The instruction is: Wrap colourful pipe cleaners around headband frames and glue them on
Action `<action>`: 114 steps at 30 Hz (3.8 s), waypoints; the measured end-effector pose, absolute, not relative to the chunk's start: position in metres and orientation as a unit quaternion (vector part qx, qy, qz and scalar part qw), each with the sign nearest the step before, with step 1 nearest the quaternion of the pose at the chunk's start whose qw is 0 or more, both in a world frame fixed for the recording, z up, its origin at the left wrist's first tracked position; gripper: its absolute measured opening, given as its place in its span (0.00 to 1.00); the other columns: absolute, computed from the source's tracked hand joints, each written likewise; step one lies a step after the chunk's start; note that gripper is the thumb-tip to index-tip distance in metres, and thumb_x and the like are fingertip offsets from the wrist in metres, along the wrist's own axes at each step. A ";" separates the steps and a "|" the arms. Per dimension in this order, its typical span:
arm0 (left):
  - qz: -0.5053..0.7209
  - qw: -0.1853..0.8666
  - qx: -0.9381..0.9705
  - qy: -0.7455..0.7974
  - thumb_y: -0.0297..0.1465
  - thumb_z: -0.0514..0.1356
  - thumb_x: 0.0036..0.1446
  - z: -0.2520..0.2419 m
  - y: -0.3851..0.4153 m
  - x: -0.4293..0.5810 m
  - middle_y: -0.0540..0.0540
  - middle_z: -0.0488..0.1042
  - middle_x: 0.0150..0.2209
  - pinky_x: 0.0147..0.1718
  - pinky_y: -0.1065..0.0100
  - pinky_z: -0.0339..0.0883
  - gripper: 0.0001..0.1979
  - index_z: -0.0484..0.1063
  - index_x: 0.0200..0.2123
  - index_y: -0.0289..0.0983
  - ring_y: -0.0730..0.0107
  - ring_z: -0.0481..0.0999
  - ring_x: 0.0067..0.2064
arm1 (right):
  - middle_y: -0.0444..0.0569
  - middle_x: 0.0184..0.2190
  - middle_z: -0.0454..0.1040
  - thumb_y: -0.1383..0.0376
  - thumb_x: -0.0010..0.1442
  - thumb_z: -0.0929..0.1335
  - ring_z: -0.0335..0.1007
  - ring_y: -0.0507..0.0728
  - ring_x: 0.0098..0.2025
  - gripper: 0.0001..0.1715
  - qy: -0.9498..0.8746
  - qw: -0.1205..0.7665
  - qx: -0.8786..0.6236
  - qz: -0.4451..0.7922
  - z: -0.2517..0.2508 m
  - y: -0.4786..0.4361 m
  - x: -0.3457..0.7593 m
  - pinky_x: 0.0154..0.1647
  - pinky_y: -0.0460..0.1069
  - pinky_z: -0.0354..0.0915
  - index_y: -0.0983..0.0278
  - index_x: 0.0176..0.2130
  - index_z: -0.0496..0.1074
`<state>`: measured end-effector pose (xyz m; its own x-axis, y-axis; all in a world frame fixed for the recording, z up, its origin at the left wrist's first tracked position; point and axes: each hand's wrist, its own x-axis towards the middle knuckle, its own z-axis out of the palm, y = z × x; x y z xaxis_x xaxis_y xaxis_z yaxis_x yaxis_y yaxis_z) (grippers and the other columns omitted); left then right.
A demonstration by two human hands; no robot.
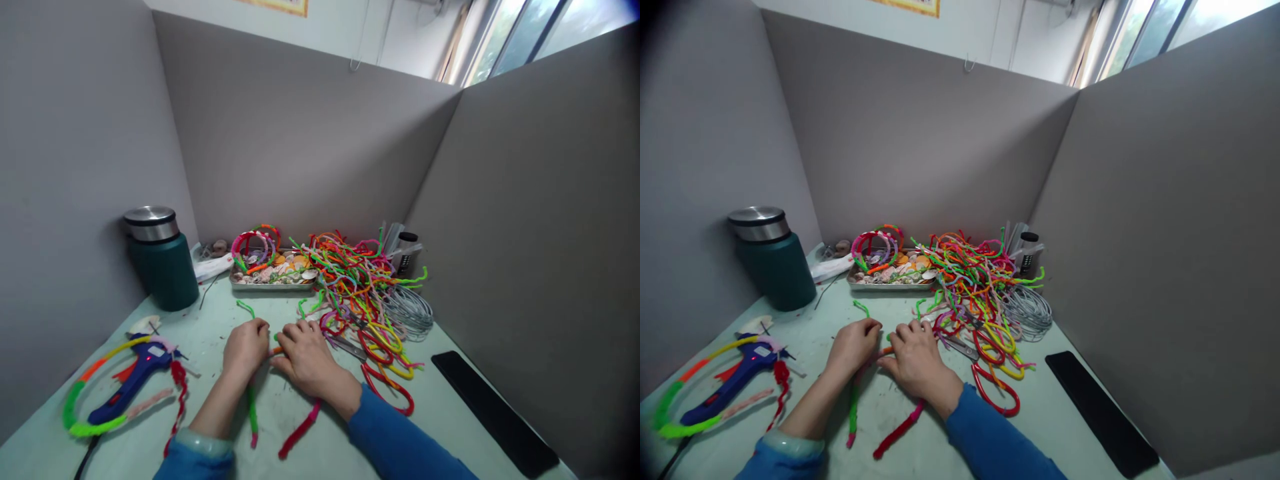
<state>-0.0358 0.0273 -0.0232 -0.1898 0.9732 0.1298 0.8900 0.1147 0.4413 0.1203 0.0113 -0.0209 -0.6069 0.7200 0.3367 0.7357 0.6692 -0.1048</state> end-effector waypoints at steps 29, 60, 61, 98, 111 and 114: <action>0.165 0.118 0.646 0.736 0.33 0.49 0.55 -0.018 0.025 -0.031 0.41 0.79 0.34 0.32 0.67 0.59 0.15 0.76 0.31 0.40 0.60 0.76 0.37 | 0.51 0.48 0.67 0.54 0.61 0.63 0.55 0.61 0.50 0.15 -0.902 0.201 -0.381 -0.029 -0.019 0.014 0.127 0.56 0.61 0.42 0.62 0.40 0.70; 0.152 0.103 0.659 0.730 0.32 0.51 0.55 -0.019 0.022 -0.026 0.43 0.79 0.34 0.33 0.69 0.60 0.14 0.77 0.32 0.40 0.62 0.76 0.37 | 0.47 0.34 0.70 0.65 0.61 0.64 0.58 0.57 0.41 0.08 -0.866 0.233 -0.442 -0.029 -0.033 0.035 0.123 0.41 0.53 0.50 0.57 0.38 0.73; 0.151 0.104 0.659 0.729 0.32 0.51 0.55 -0.019 0.023 -0.026 0.43 0.79 0.34 0.33 0.69 0.60 0.14 0.77 0.31 0.40 0.62 0.76 0.37 | 0.47 0.33 0.70 0.64 0.61 0.64 0.58 0.58 0.40 0.08 -0.869 0.220 -0.443 -0.032 -0.034 0.037 0.122 0.40 0.53 0.50 0.57 0.36 0.73; 0.377 0.410 0.581 0.594 0.40 0.57 0.47 -0.024 0.028 -0.027 0.54 0.66 0.15 0.18 0.73 0.53 0.14 0.72 0.28 0.34 0.75 0.62 0.18 | 0.45 0.30 0.73 0.66 0.62 0.64 0.65 0.53 0.37 0.09 -0.828 0.338 -0.422 0.145 -0.032 0.039 0.139 0.40 0.47 0.57 0.63 0.32 0.73; 0.397 0.421 0.548 0.604 0.36 0.56 0.46 -0.030 0.031 -0.030 0.55 0.66 0.15 0.18 0.72 0.56 0.09 0.67 0.28 0.36 0.73 0.66 0.17 | 0.47 0.31 0.71 0.59 0.56 0.68 0.61 0.57 0.40 0.09 -0.890 0.172 -0.422 0.017 -0.022 0.023 0.149 0.41 0.51 0.53 0.62 0.32 0.72; 0.410 0.427 0.531 0.606 0.35 0.57 0.45 -0.030 0.032 -0.032 0.56 0.66 0.16 0.17 0.72 0.57 0.12 0.67 0.33 0.35 0.74 0.66 0.16 | 0.47 0.30 0.71 0.65 0.56 0.67 0.62 0.56 0.38 0.04 -0.885 0.179 -0.429 0.025 -0.025 0.020 0.145 0.41 0.50 0.53 0.63 0.31 0.71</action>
